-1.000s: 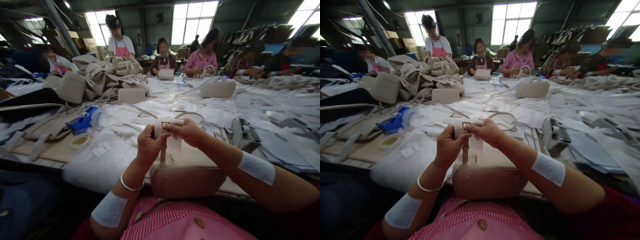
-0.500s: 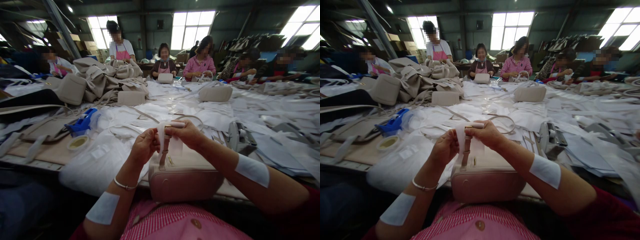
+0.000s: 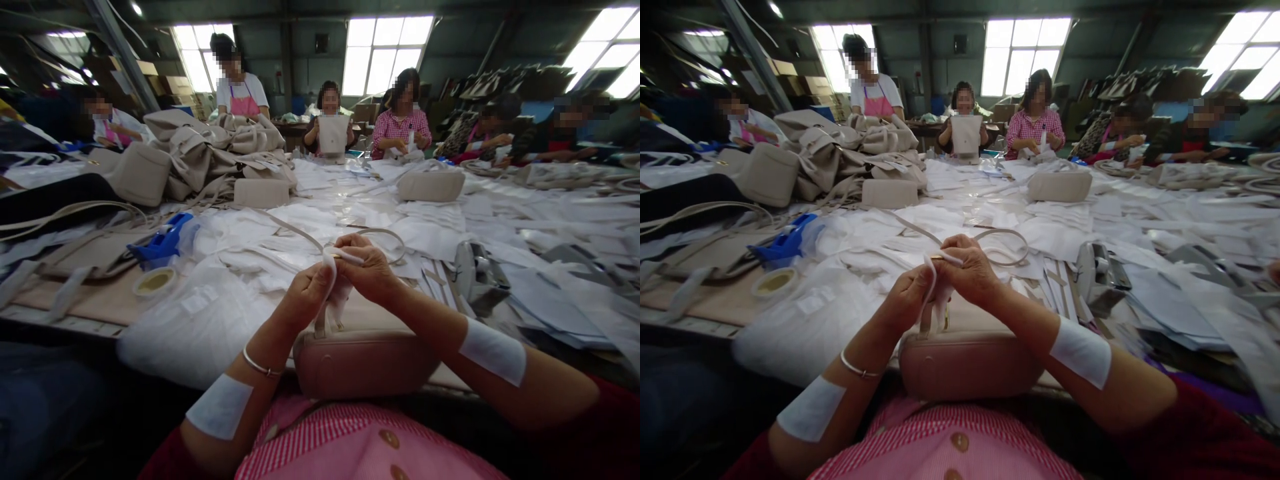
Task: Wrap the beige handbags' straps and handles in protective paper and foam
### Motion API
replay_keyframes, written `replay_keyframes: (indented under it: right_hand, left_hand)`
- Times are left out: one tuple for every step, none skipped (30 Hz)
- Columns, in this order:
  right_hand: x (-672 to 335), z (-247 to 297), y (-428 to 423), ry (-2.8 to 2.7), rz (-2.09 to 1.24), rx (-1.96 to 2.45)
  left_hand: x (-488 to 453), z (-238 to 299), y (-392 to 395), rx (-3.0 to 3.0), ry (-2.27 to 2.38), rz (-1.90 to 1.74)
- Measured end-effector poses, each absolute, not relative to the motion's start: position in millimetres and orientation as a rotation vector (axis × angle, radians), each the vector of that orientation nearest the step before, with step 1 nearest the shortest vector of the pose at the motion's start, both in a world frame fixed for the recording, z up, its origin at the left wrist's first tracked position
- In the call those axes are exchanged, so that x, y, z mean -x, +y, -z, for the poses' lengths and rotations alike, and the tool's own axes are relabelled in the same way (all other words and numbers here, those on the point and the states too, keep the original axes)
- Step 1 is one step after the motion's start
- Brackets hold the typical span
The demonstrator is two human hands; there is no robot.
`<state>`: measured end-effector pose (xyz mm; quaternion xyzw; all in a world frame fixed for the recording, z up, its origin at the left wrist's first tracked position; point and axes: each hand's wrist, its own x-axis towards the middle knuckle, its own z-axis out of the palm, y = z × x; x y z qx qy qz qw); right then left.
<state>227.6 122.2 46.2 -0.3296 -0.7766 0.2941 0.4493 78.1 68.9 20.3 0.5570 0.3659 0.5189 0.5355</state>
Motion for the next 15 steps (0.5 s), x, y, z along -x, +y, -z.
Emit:
replay_keyframes:
  right_hand:
    - [-228, -45, 122, -1.921, -0.733, 0.832]
    - [-228, -44, 122, -1.920, -0.762, 0.843]
    - [-229, -45, 122, -1.932, -0.804, 0.845]
    - [-231, -47, 122, -1.960, -0.844, 0.843]
    - [-233, -49, 122, -2.000, -0.869, 0.837]
    - [-237, -52, 122, -2.056, -0.877, 0.820]
    - [-241, -56, 122, -2.122, -0.870, 0.789]
    - [-247, -59, 123, -2.189, -0.862, 0.745]
    - [-253, -61, 123, -2.249, -0.876, 0.693]
    - [-259, -62, 124, -2.291, -0.919, 0.634]
    - [-266, -63, 125, -2.316, -0.979, 0.577]
    - [-272, -63, 127, -2.325, -1.023, 0.539]
    - [-278, -62, 129, -2.329, -1.026, 0.521]
    - [-282, -62, 131, -2.344, -0.977, 0.513]
    - [-285, -63, 133, -2.374, -0.873, 0.504]
  left_hand:
    - [-78, -20, 69, -1.326, 0.878, -1.253]
    - [-78, -20, 70, -1.339, 0.882, -1.256]
    - [-78, -21, 71, -1.363, 0.885, -1.246]
    - [-77, -22, 71, -1.393, 0.891, -1.227]
    - [-77, -23, 72, -1.422, 0.906, -1.207]
    - [-77, -23, 73, -1.442, 0.927, -1.191]
    - [-76, -24, 74, -1.447, 0.952, -1.179]
    - [-76, -23, 75, -1.442, 0.978, -1.172]
    - [-75, -22, 76, -1.428, 1.000, -1.171]
    - [-75, -20, 77, -1.403, 1.014, -1.176]
    - [-75, -18, 78, -1.370, 1.018, -1.190]
    - [-75, -15, 79, -1.329, 1.011, -1.205]
    - [-75, -13, 80, -1.281, 0.990, -1.219]
    - [-76, -11, 81, -1.230, 0.957, -1.229]
    - [-78, -10, 81, -1.184, 0.920, -1.228]
